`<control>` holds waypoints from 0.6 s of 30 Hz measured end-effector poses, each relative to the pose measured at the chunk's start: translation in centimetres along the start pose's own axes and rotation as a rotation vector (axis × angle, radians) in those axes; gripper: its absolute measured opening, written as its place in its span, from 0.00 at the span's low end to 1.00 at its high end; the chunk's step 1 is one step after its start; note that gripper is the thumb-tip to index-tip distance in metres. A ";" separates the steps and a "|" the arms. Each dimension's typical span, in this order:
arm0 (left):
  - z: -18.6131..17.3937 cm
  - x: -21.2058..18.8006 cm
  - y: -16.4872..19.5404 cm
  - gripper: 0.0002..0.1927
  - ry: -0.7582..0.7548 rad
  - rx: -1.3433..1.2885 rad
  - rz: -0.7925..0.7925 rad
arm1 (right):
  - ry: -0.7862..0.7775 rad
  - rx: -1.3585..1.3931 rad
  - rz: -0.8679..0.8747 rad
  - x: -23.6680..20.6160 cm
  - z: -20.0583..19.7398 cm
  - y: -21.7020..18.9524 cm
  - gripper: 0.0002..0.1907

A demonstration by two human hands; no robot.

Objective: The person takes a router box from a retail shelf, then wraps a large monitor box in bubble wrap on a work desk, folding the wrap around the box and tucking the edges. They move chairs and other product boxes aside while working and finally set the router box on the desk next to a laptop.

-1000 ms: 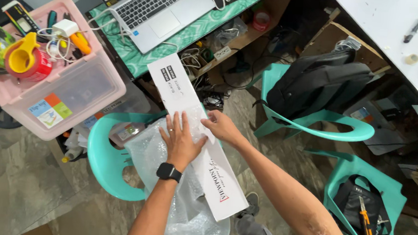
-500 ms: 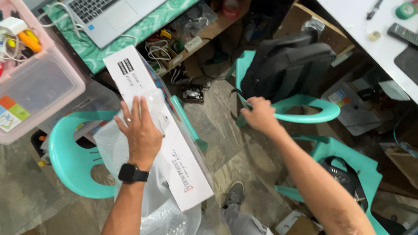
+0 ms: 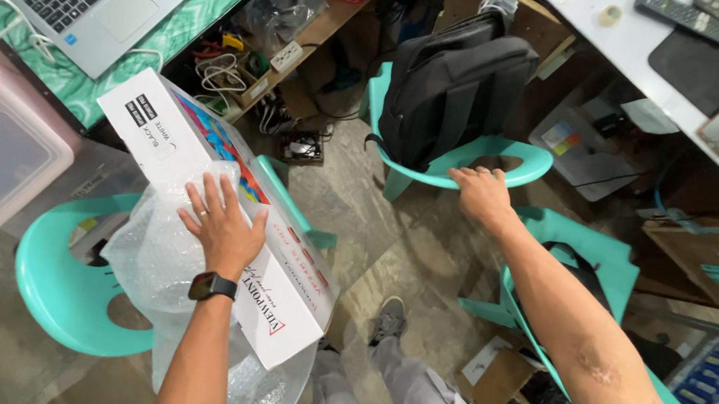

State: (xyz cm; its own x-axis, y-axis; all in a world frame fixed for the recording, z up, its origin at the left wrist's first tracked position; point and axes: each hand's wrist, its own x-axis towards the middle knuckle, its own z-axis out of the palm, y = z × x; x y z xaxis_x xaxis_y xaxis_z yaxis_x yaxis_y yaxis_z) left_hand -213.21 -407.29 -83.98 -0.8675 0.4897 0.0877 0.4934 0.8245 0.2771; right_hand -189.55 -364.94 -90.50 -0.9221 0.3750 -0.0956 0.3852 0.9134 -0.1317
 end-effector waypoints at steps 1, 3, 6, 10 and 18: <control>0.3 -0.1 -0.1 0.51 0.002 0.017 0.012 | 0.033 0.024 0.001 0.3 0.0 0.0 0.24; 0.7 -0.3 -0.2 0.52 0.002 0.049 0.036 | -0.071 0.030 0.076 0.8 0.0 -0.4 0.23; 1.1 -0.5 -0.3 0.52 -0.009 0.067 0.031 | -0.231 0.013 0.149 -0.2 -0.3 -1.7 0.22; 1.2 -0.6 -0.6 0.53 -0.005 0.050 0.054 | -0.245 0.080 0.215 -2.1 -0.1 -5.0 0.24; 0.1 -1.3 -0.6 0.48 0.035 -0.110 0.095 | -0.137 0.058 0.257 -8.9 2.1 -11.1 0.17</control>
State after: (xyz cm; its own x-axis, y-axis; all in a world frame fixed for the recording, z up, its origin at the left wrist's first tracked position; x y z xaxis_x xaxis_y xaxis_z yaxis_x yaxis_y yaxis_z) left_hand -212.37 -408.44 -84.35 -0.8200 0.5520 0.1515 0.5650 0.7380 0.3691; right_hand -185.50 -378.75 -90.21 -0.7820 0.5643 -0.2648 0.6103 0.7794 -0.1416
